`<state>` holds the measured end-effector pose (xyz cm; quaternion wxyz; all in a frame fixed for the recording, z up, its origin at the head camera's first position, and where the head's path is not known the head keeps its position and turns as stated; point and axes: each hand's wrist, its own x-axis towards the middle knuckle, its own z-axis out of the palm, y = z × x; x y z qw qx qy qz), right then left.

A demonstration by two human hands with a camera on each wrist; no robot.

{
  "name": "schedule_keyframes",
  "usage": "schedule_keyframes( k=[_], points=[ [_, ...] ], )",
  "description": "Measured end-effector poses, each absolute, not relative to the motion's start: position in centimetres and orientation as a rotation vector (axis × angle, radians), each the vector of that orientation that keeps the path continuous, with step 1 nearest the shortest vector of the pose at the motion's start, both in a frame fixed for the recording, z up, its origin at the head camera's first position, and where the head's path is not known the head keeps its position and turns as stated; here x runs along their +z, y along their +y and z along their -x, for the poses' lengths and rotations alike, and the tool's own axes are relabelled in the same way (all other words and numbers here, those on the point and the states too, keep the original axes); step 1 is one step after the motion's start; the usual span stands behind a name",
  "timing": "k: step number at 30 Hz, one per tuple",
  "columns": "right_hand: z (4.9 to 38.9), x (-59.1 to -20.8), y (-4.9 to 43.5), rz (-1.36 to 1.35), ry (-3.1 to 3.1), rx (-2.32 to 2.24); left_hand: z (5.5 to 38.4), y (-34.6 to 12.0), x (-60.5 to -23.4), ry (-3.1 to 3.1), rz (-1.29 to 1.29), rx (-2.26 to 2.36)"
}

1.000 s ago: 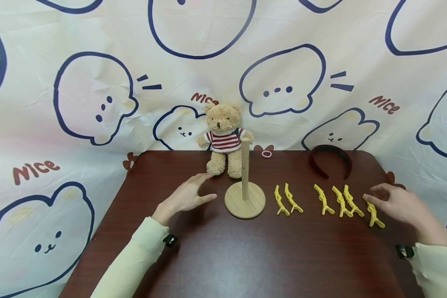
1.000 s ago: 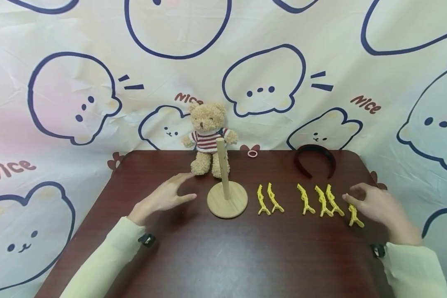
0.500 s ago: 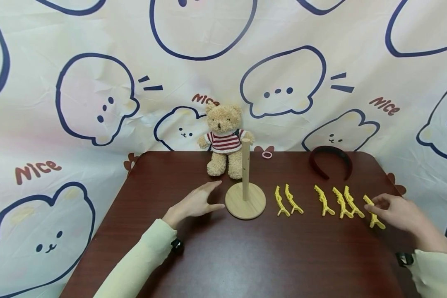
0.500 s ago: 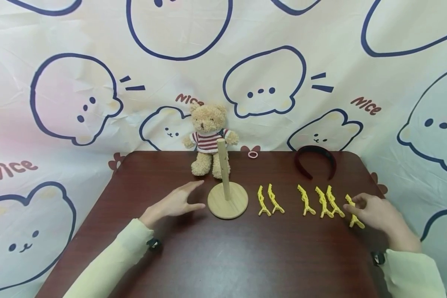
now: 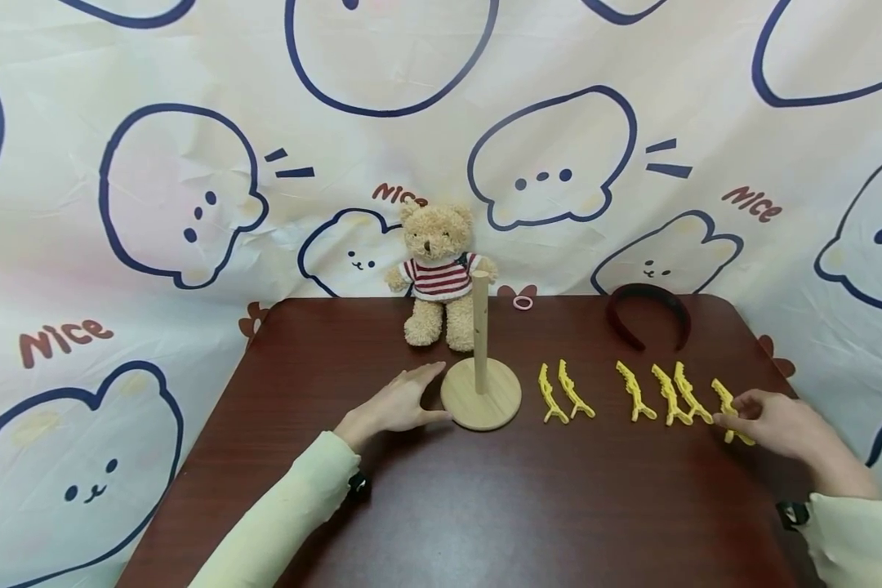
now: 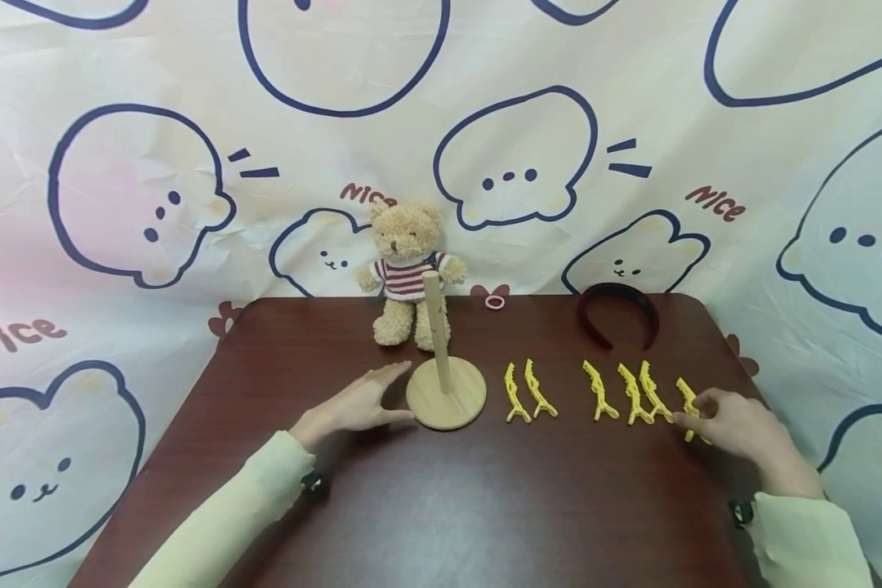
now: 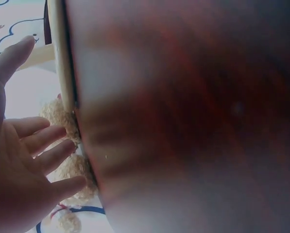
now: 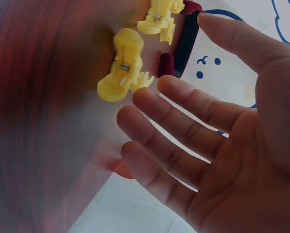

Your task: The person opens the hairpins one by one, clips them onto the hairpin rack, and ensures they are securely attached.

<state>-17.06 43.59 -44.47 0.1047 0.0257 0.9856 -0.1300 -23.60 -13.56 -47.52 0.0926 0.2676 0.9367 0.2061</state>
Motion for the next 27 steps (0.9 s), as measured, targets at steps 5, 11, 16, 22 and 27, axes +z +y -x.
schedule_keyframes(
  k=[5, 11, 16, 22, 27],
  points=[
    [16.9, -44.5, 43.6, -0.083, 2.906, -0.364, 23.5, -13.3, -47.7, 2.777, -0.792, 0.612],
    [16.8, -44.7, 43.9, -0.1, 2.871, -0.345, 23.8, -13.0, -47.9, 2.763, -0.803, 0.572],
    [16.9, -45.0, 44.2, -0.155, 2.794, -0.331, 24.0, -12.8, -48.0, 2.75, -0.807, 0.561],
    [16.8, -45.2, 44.2, -0.203, 2.746, -0.337, 24.2, -12.5, -48.1, 2.735, -0.801, 0.518],
    [16.6, -45.4, 44.0, -0.211, 2.735, -0.348, 24.5, -12.3, -48.2, 2.716, -0.792, 0.519]
  ],
)
